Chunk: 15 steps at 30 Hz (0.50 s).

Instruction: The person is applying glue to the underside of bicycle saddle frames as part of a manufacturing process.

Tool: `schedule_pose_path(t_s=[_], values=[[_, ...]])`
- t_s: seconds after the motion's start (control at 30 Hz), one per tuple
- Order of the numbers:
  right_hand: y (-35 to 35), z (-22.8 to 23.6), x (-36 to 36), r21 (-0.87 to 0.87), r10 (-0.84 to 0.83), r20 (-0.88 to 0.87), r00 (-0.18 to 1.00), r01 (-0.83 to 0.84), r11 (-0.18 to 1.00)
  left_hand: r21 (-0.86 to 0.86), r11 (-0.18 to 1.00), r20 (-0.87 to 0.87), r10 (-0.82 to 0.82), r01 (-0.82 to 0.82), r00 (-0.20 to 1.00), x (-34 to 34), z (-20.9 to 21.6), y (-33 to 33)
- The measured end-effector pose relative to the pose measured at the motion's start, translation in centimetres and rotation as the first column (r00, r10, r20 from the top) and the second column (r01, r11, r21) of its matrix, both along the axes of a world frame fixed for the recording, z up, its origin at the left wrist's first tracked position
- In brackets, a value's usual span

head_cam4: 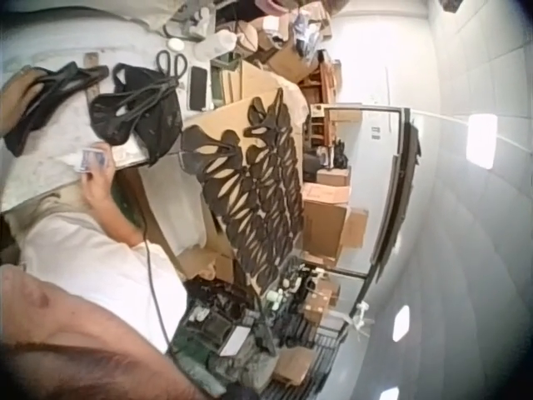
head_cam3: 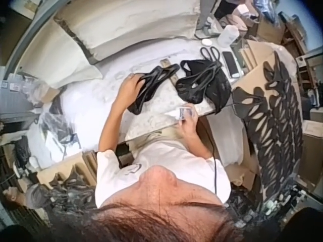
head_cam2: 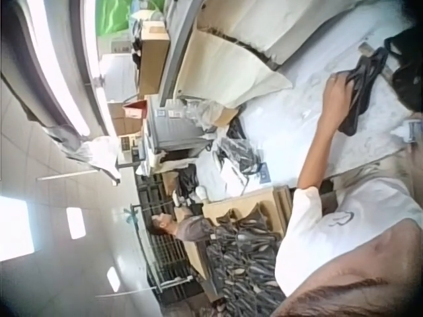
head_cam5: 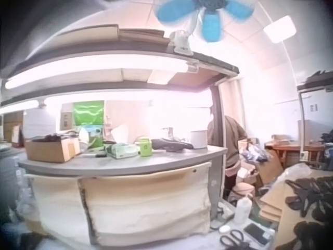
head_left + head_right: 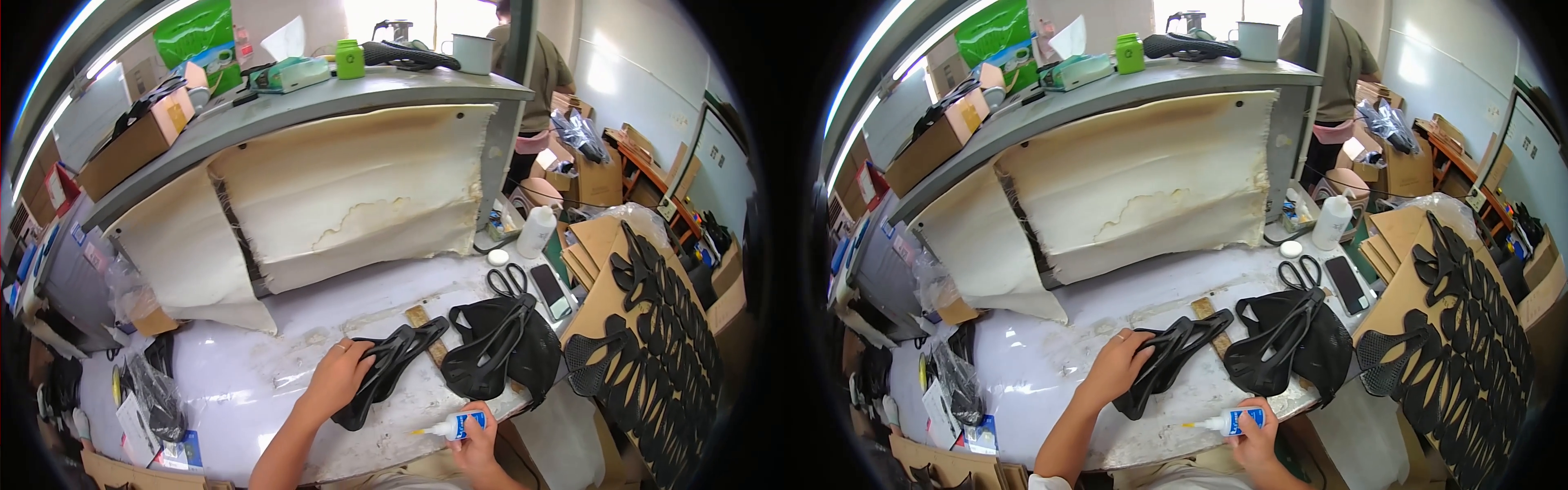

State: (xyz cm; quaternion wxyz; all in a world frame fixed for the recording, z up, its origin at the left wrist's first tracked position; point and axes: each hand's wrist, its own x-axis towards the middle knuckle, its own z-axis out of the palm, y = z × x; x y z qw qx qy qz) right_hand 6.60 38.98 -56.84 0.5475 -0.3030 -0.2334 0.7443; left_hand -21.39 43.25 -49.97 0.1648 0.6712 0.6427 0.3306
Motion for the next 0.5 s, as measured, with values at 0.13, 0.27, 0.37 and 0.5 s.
schedule_pose_path(t_s=[0.13,0.27,0.37,0.5], values=[[0.0,-0.1,-1.0,-0.03,0.026,0.006,1.0,-0.026,0.999,-0.029,0.999,-0.009,0.043,-0.044,0.999,-0.7,-0.6,-0.4],[-0.2,-0.6,-1.1,-0.001,-0.044,0.098,0.994,0.045,0.999,0.07,0.998,-0.003,0.003,-0.003,1.0,-1.2,-2.9,0.0],[-0.4,0.6,-0.8,0.04,-0.048,0.15,0.987,0.043,0.998,0.072,0.997,0.058,0.014,-0.018,0.998,-1.0,-2.6,-0.6],[0.2,-1.7,-0.9,0.0,0.008,0.114,0.993,-0.008,1.0,0.001,0.998,0.131,0.061,-0.061,0.989,-2.5,-1.5,-2.7]])
